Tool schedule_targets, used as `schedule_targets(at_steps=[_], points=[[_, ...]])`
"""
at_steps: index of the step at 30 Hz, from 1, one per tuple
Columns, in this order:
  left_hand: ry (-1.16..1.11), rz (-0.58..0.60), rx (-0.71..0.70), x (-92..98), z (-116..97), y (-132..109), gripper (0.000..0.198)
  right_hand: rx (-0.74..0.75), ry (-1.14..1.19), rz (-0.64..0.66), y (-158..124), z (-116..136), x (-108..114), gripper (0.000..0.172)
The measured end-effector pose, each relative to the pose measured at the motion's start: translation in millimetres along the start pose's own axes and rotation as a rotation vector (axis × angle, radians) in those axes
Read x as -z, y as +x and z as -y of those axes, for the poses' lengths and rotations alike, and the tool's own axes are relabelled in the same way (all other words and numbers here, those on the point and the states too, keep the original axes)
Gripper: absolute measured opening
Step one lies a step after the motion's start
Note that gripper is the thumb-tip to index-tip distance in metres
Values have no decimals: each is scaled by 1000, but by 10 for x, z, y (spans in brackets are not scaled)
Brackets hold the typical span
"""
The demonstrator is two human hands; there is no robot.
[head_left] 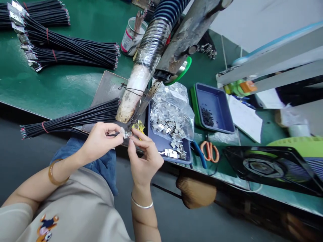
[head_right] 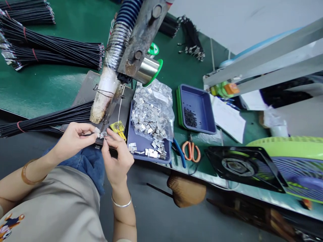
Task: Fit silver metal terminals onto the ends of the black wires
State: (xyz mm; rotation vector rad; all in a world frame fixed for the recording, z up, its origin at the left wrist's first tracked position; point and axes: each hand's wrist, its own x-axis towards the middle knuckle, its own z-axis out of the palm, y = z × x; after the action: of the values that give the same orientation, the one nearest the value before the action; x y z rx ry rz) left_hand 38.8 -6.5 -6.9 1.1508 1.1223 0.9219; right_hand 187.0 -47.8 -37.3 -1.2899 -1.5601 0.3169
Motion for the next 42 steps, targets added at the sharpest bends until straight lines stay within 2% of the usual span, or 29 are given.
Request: schedule_targets(at_steps=[7,15,24,33,39,42], points=[[-22,-89,-24,-36,-32,6,21,60,-33,-38,67,91,-34,11],[100,-56,-11,-15,-18,-47,23,97,-85,-38,48,78,-12,13],[191,-68,-82,-9,-32,-103,23,163,-119,-77,82,102,-31,15],[124,1,-19,-13,-16,-75,24,212,-147,-51,19,55,19,15],[77,222,-24,105,-57,-78,22,341,-202,64,14,-16,82,13],[170,242,-90,149,-84,-134,19,240,-93,12,-14,-25,94,9]])
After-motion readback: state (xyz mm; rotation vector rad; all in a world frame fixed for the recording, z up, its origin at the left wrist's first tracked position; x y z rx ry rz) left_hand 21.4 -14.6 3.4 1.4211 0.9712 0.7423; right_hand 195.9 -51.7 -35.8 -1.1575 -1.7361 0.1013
